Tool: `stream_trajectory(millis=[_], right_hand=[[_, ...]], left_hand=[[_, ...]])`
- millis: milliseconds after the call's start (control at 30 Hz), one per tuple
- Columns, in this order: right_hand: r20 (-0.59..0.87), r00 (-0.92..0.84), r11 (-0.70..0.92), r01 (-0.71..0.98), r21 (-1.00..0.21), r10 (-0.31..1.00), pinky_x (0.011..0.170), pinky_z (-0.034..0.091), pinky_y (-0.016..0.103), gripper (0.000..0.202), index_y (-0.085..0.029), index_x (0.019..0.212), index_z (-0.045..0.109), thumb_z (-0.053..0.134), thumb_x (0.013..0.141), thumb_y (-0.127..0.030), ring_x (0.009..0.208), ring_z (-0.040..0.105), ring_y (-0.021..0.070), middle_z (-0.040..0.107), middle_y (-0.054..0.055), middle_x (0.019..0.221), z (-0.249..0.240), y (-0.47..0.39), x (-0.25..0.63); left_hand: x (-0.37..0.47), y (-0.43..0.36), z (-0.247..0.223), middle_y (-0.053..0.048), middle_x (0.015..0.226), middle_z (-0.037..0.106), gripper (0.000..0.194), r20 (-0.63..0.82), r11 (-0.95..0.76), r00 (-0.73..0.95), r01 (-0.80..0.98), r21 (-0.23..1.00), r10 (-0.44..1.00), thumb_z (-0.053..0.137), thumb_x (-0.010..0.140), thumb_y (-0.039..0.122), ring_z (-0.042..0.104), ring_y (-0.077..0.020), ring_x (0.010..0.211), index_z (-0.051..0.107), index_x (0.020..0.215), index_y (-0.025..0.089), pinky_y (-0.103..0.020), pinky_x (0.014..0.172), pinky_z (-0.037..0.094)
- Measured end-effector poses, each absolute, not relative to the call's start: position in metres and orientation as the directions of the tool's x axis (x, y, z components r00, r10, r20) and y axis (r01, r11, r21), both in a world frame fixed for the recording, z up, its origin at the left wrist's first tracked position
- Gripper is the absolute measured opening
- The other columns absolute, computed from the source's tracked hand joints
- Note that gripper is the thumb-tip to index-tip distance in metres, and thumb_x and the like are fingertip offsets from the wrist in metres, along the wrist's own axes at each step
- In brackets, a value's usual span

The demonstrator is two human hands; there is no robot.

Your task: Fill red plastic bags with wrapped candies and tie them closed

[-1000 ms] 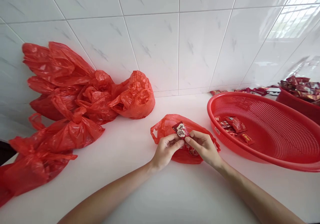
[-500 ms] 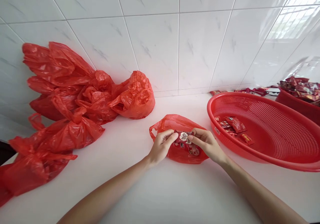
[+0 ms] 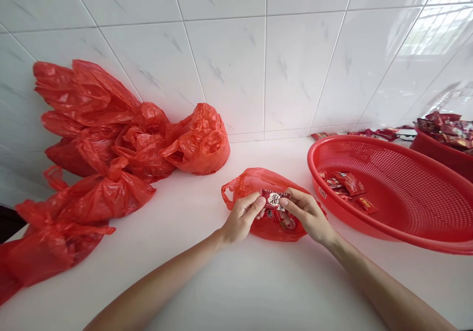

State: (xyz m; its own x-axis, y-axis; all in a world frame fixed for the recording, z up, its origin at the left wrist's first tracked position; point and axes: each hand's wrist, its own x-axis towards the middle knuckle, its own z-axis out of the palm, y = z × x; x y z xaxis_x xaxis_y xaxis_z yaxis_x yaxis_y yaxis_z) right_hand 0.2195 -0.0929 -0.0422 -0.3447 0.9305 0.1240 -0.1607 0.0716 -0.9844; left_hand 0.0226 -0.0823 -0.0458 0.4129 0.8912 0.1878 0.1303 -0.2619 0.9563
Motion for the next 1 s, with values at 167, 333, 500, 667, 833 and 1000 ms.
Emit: stream_trajectory(millis=[167, 333, 500, 667, 833, 1000], right_hand=[[0.116, -0.348, 0.054, -0.182, -0.982, 0.93, 0.044, 0.035, 0.023, 0.036, -0.019, 0.077, 0.057, 0.068, 0.089, -0.051, 0.047, 0.049, 0.0087, 0.058, -0.003, 0.063, -0.044, -0.093, 0.218], [0.092, -0.354, 0.034, -0.167, -0.985, 0.931, 0.045, 0.033, 0.023, 0.036, -0.018, 0.078, 0.059, 0.067, 0.089, -0.051, 0.047, 0.046, 0.0081, 0.056, -0.004, 0.06, -0.043, -0.094, 0.217], [0.057, -0.386, -0.04, -0.239, -0.97, 0.921, 0.047, 0.033, 0.022, 0.033, -0.018, 0.079, 0.059, 0.066, 0.091, -0.048, 0.049, 0.047, 0.0079, 0.058, -0.003, 0.062, -0.048, -0.094, 0.214], [0.056, -0.375, -0.06, -0.291, -0.955, 0.925, 0.048, 0.031, 0.022, 0.03, -0.019, 0.079, 0.059, 0.066, 0.092, -0.045, 0.05, 0.047, 0.0075, 0.059, -0.003, 0.063, -0.051, -0.094, 0.212], [0.036, -0.378, -0.091, -0.312, -0.946, 0.925, 0.046, 0.031, 0.022, 0.029, -0.019, 0.08, 0.059, 0.068, 0.09, -0.044, 0.05, 0.05, 0.0083, 0.061, -0.002, 0.064, -0.045, -0.094, 0.215], [-0.009, -0.41, -0.169, -0.355, -0.919, 0.912, 0.048, 0.038, 0.022, 0.031, -0.019, 0.08, 0.059, 0.071, 0.087, -0.046, 0.051, 0.053, 0.0094, 0.063, -0.001, 0.064, -0.04, -0.092, 0.217]], left_hand=[[0.024, -0.083, -0.05, 0.001, 0.067, 0.05, 0.051, 0.191, -0.27, 0.424, 0.134, 0.954, 0.885, 0.041, 0.096, 0.065, 0.046, -0.0143, 0.065, 0.045, 0.071, 0.02, -0.029, 0.065, 0.042], [0.024, -0.085, -0.054, 0.001, 0.068, 0.049, 0.05, 0.201, -0.288, 0.434, 0.146, 0.946, 0.878, 0.039, 0.098, 0.063, 0.044, -0.0137, 0.064, 0.043, 0.072, 0.02, -0.029, 0.063, 0.04], [0.024, -0.089, -0.05, 0.001, 0.069, 0.049, 0.048, 0.261, -0.348, 0.44, 0.129, 0.928, 0.859, 0.038, 0.1, 0.059, 0.045, -0.0133, 0.064, 0.045, 0.074, 0.02, -0.029, 0.064, 0.041], [0.025, -0.089, -0.049, 0.001, 0.066, 0.049, 0.047, 0.294, -0.36, 0.412, 0.09, 0.929, 0.862, 0.04, 0.1, 0.057, 0.044, -0.0127, 0.063, 0.045, 0.073, 0.02, -0.028, 0.062, 0.039], [0.027, -0.088, -0.05, 0.002, 0.065, 0.049, 0.047, 0.301, -0.341, 0.367, 0.046, 0.939, 0.88, 0.043, 0.099, 0.058, 0.045, -0.0126, 0.062, 0.046, 0.072, 0.02, -0.027, 0.062, 0.04], [0.027, -0.089, -0.048, 0.0, 0.068, 0.054, 0.045, 0.321, -0.355, 0.365, 0.029, 0.934, 0.874, 0.043, 0.1, 0.055, 0.049, -0.0132, 0.065, 0.05, 0.075, 0.019, -0.027, 0.064, 0.043]])
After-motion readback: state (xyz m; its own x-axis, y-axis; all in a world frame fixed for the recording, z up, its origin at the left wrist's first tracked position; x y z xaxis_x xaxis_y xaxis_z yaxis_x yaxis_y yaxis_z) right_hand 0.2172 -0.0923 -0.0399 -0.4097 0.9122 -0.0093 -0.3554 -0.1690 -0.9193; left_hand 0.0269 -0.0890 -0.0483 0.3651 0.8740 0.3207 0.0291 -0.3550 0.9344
